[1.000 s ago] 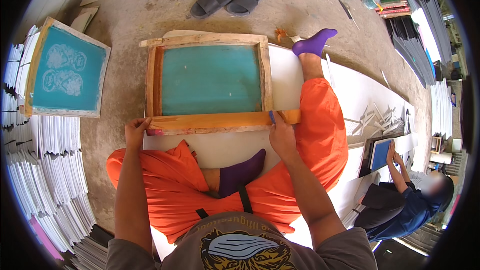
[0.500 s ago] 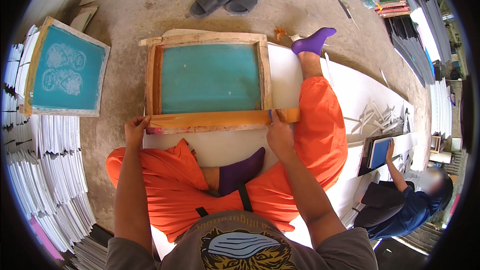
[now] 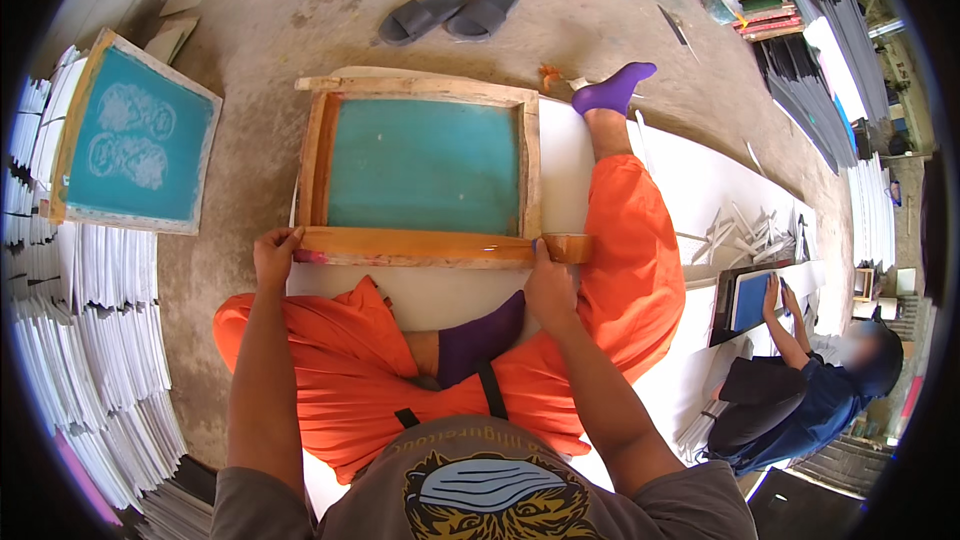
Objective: The person sits on the floor and applies orange tape to the edges of a wooden frame containing a teal screen. They repeatedly tear strips of tape and press them onto the frame's perimeter, smoothing them down with their fingers.
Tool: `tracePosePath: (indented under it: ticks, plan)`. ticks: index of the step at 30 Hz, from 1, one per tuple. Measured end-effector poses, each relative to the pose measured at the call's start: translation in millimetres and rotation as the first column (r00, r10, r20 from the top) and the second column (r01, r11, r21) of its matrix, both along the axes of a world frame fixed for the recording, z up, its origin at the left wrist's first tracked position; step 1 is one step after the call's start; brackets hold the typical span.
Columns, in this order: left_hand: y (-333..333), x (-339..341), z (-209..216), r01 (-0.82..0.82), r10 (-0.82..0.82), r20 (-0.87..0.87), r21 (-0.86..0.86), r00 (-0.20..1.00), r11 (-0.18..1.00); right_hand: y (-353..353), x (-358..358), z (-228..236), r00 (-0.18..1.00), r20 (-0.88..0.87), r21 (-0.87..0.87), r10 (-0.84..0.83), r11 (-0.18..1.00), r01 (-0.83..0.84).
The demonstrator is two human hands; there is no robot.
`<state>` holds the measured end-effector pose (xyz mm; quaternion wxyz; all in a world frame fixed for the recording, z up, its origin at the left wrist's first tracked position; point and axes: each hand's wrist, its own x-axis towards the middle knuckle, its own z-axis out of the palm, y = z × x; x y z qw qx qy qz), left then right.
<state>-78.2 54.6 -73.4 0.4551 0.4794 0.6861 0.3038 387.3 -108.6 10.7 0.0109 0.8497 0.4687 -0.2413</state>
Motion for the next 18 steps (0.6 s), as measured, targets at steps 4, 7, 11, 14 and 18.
tracePosePath:
  ticks: [4,7,11,14,18]
  plan:
    - [1.9,0.7,-1.1,0.008,-0.008,-0.038,-0.005,0.999,1.0,-18.7,-15.8,5.7,0.999,0.01,-0.033,-0.051,0.998,0.052]
    - [1.9,0.8,-1.7,0.021,-0.02,-0.057,0.02,0.998,1.0,-31.8,-12.3,-1.4,0.998,-0.041,-0.055,-0.044,0.998,0.042]
    - [1.8,1.4,-3.7,-0.008,0.007,0.077,0.013,0.997,1.0,-38.9,-4.1,-0.2,0.997,-0.042,-0.033,-0.06,0.998,0.059]
    - [-0.4,-6.5,-3.2,0.008,-0.006,0.163,-0.011,0.987,1.0,-28.1,4.9,25.8,0.995,-0.017,0.036,-0.101,0.994,0.102]
    - [2.3,-1.2,2.5,-0.001,-0.002,0.04,0.067,0.999,0.998,6.1,49.9,33.1,0.994,0.009,0.112,-0.112,0.987,0.111]
